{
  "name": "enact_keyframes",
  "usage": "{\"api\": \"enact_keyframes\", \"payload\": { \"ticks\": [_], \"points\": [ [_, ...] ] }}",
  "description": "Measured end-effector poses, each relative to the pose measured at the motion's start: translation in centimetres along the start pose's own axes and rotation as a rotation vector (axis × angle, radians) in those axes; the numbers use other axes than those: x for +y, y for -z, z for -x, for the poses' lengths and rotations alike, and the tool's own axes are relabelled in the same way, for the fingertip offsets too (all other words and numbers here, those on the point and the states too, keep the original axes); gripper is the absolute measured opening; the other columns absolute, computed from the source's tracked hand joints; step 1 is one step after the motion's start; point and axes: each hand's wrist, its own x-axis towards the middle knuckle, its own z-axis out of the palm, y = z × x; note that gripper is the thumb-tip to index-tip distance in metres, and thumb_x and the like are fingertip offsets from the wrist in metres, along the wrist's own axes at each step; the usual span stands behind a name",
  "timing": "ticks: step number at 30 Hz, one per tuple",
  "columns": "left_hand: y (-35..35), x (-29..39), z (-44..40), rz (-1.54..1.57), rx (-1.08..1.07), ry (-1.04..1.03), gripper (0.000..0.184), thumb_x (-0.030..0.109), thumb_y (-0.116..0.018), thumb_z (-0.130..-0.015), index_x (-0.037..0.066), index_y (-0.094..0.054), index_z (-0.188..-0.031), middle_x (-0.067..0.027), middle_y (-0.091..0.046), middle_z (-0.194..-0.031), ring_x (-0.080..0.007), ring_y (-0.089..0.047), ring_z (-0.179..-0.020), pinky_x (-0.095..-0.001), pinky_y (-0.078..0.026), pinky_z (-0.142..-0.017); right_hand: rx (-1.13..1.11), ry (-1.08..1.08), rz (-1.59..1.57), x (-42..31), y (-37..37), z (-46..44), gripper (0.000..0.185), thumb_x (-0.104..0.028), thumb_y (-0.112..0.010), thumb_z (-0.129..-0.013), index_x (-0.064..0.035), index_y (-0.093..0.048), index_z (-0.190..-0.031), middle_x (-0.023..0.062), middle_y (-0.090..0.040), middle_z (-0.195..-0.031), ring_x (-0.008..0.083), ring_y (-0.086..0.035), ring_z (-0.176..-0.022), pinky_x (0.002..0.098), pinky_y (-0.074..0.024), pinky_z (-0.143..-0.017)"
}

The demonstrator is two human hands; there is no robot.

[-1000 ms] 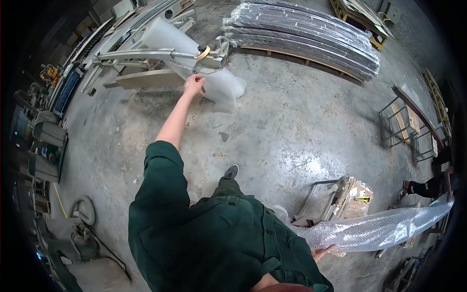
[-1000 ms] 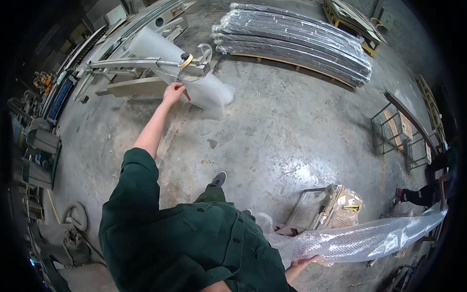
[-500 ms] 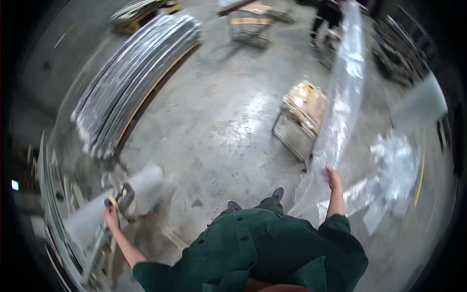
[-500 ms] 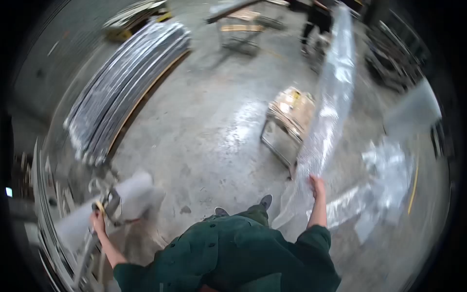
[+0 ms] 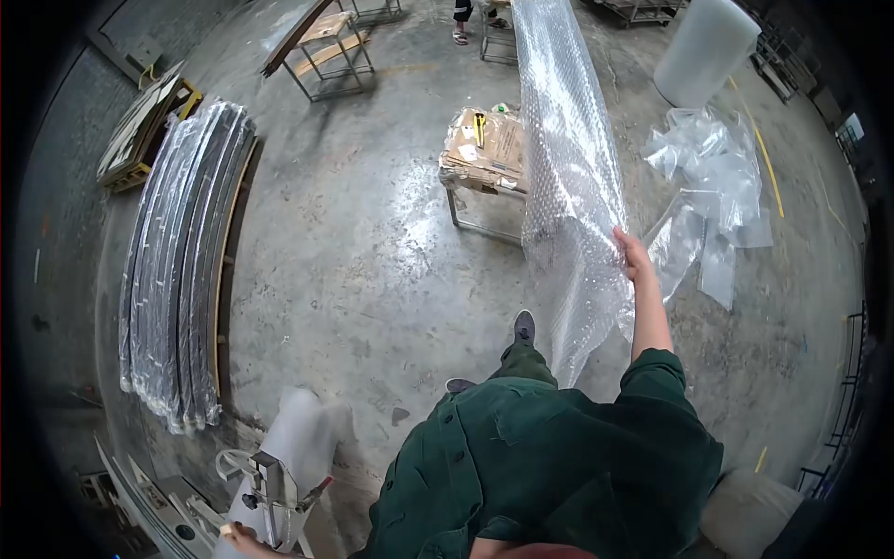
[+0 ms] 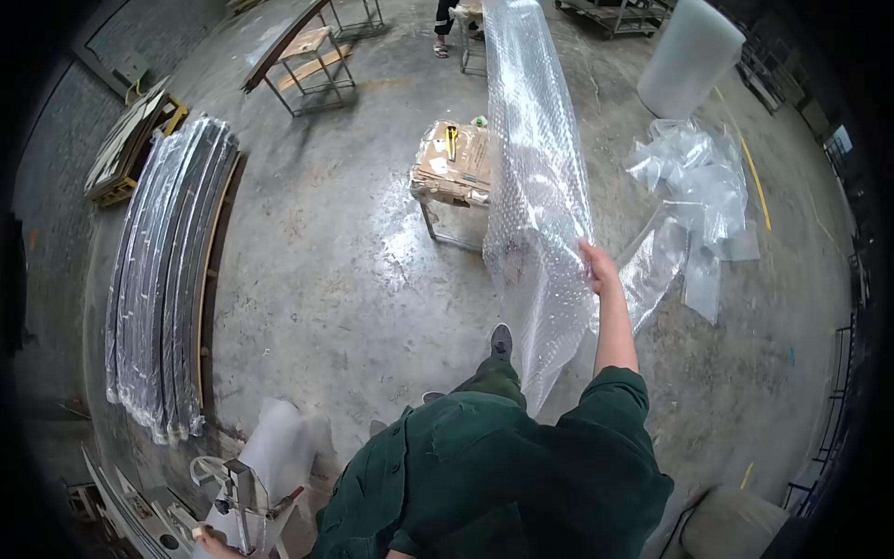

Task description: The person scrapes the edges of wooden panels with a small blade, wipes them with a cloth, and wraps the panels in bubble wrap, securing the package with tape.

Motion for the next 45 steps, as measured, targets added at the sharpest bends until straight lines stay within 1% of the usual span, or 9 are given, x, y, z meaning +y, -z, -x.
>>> {"api": "enact_keyframes", "payload": {
  "ticks": [4, 6, 15, 21, 24, 26, 31, 39, 45],
  "points": [
    [-0.6, 1.6, -2.1, 0.562, 0.142, -0.689, 0.058, 0.037, -0.069, -0.072, -0.001, -0.052, -0.113, -0.0184, -0.061, -0.100, -0.0232, -0.060, -0.086, -0.0486, -0.045, -0.081, -0.091, 0.044, -0.139, -3.9, -0.8, 3.5, 0.024, -0.028, -0.062, -0.085, -0.0049, -0.062, -0.091, 0.0040, -0.065, -0.080, 0.0125, -0.061, -0.064, 0.0270, -0.0505, -0.057],
    [-6.2, 8.0, -0.9, 1.446, -0.379, -0.109, 0.047, 0.022, -0.063, -0.081, 0.006, -0.051, -0.124, -0.0095, -0.056, -0.118, -0.0131, -0.046, -0.077, -0.0286, -0.040, -0.074, -0.167, 0.072, -0.153, -4.6, -1.4, 4.0, 0.023, -0.026, -0.061, -0.086, -0.0047, -0.062, -0.094, 0.0041, -0.065, -0.083, 0.0121, -0.062, -0.067, 0.0264, -0.0508, -0.058],
    [-51.9, 31.9, 29.1, 0.753, -1.740, 0.237, 0.074, 0.036, -0.060, -0.086, 0.013, -0.020, -0.143, -0.0136, -0.044, -0.130, -0.0248, -0.051, -0.106, -0.0374, -0.047, -0.086, -0.335, 0.187, -0.215, -4.9, -9.9, 4.8, 0.022, -0.018, -0.059, -0.087, -0.0055, -0.057, -0.105, 0.0007, -0.064, -0.090, 0.0086, -0.059, -0.075, 0.0248, -0.0498, -0.067],
    [-67.3, 37.8, 43.0, 0.527, -1.841, 0.152, 0.099, 0.029, -0.074, -0.077, 0.011, -0.006, -0.145, -0.0062, -0.056, -0.103, -0.0122, -0.055, -0.081, -0.0276, -0.046, -0.070, -0.497, 0.104, -0.302, -4.3, -11.3, 3.0, 0.023, -0.017, -0.059, -0.088, -0.0068, -0.056, -0.108, 0.0001, -0.063, -0.096, 0.0088, -0.059, -0.083, 0.0256, -0.0487, -0.073],
    [-68.9, 38.0, 45.2, 0.535, -1.921, 0.236, 0.077, 0.026, -0.077, -0.074, 0.002, -0.036, -0.134, -0.0034, -0.059, -0.091, -0.0096, -0.053, -0.071, -0.0263, -0.045, -0.063, -0.505, -0.008, -0.412, -2.6, -9.7, 2.2, 0.025, -0.018, -0.059, -0.088, -0.0063, -0.056, -0.110, 0.0012, -0.063, -0.099, 0.0109, -0.059, -0.085, 0.0282, -0.0485, -0.075],
    [-66.1, 40.0, 45.3, 0.204, -1.897, -0.110, 0.021, 0.022, -0.077, -0.071, 0.009, -0.063, -0.078, 0.0018, -0.059, -0.072, -0.0067, -0.051, -0.064, -0.0231, -0.040, -0.056, -0.446, 0.043, -0.233, -1.1, -7.9, 0.7, 0.028, -0.019, -0.058, -0.088, -0.0045, -0.054, -0.112, 0.0027, -0.062, -0.101, 0.0142, -0.059, -0.087, 0.0309, -0.0480, -0.077],
    [-61.4, 42.5, 48.2, 0.003, -1.157, -1.026, 0.028, 0.022, -0.070, -0.070, 0.001, -0.061, -0.085, -0.0078, -0.062, -0.072, -0.0233, -0.060, -0.070, -0.0342, -0.047, -0.064, 0.158, 0.442, 0.693, -2.4, -5.6, -1.2, 0.053, -0.035, -0.058, -0.088, 0.0011, -0.045, -0.124, 0.0084, -0.053, -0.121, 0.0182, -0.052, -0.107, 0.0331, -0.0421, -0.088],
    [-62.6, 44.1, 54.0, 0.282, -2.206, -0.242, 0.051, 0.016, -0.067, -0.078, 0.004, -0.049, -0.125, -0.0073, -0.058, -0.113, -0.0172, -0.062, -0.077, -0.0278, -0.050, -0.071, -0.260, 0.159, 0.138, -9.5, -12.0, -1.3, 0.049, -0.042, -0.051, -0.089, 0.0012, -0.057, -0.112, 0.0123, -0.062, -0.105, 0.0174, -0.058, -0.093, 0.0316, -0.0438, -0.081],
    [-61.7, 45.9, 50.5, 0.232, -2.270, 0.068, 0.048, 0.017, -0.067, -0.081, 0.008, -0.051, -0.126, -0.0016, -0.061, -0.101, -0.0071, -0.056, -0.066, -0.0210, -0.046, -0.057, 0.072, 0.350, 0.218, -7.5, -12.2, -5.2, 0.032, -0.030, -0.053, -0.089, -0.0003, -0.064, -0.089, 0.0002, -0.059, -0.079, 0.0098, -0.050, -0.074, 0.0254, -0.0403, -0.070]
  ]
}}
